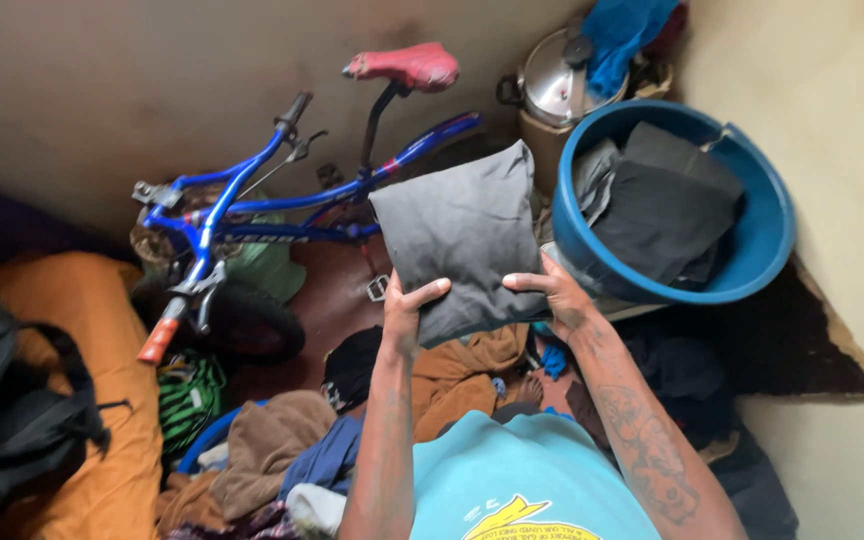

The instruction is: The recorder is seen folding several items of laundry, including jeans and shirts, and placing them into a blue plastic bucket.

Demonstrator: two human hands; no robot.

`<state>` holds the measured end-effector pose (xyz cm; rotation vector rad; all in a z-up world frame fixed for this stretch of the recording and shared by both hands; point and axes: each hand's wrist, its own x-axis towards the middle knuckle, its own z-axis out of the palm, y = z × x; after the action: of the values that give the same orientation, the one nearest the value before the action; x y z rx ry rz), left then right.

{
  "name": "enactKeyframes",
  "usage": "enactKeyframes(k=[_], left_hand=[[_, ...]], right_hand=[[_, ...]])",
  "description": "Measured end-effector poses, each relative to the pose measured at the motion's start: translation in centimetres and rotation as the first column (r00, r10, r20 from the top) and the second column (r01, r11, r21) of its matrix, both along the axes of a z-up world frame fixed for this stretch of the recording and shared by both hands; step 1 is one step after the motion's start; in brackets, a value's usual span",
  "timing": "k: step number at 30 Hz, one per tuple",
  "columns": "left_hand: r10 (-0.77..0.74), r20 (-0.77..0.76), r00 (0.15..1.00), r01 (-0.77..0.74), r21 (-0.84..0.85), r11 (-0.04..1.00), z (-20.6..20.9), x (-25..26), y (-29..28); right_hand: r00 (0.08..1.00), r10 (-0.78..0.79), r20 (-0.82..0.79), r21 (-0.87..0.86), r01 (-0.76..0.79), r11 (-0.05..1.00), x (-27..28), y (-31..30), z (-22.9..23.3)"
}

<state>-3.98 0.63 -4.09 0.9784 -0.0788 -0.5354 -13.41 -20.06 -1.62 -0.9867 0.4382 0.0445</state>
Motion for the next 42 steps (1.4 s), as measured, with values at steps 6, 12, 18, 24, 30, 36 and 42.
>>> enactKeyframes(k=[6,12,18,24,30,36,42], left_hand=[[-0.022,-0.090,0.996,0.033,0.122,0.992,-4.0,1.1,-4.4],[0.009,-0.092,0.996,0.013,0.233,0.972,-4.0,0.4,-8.9],[0.056,-0.050,0.997,-0.034,0.363,0.931,-9.1,1.7,-13.6],[0.047,0.015,0.999,-0.049,0.402,0.914,-14.9,1.9,-18.9],[-0.076,-0.060,0.995,0.091,0.308,0.947,-7.9,-1.1,-22.3],[-0.132,0.037,0.991,0.112,0.333,0.936,-11.9,-0.3,-25.9],[-0.115,-0.045,0.992,0.122,0.491,0.863,-10.7,-0.8,-27.9]], right_hand=[[1.000,-0.017,0.015,-0.289,0.020,0.957,0.5,-4.2,-0.6],[0.999,-0.033,-0.006,-0.341,0.029,0.940,-0.1,-8.4,-2.0],[0.990,-0.119,-0.072,-0.311,0.091,0.946,-0.8,-12.4,-4.9],[0.979,-0.188,-0.080,-0.388,0.143,0.910,-2.7,-17.1,-6.5],[0.963,-0.263,-0.057,-0.329,0.231,0.916,-4.6,-20.4,-6.7],[0.939,-0.337,-0.074,-0.312,0.299,0.902,-5.8,-22.2,-6.9],[0.908,-0.407,-0.097,-0.335,0.355,0.873,-6.8,-22.7,-6.7]])
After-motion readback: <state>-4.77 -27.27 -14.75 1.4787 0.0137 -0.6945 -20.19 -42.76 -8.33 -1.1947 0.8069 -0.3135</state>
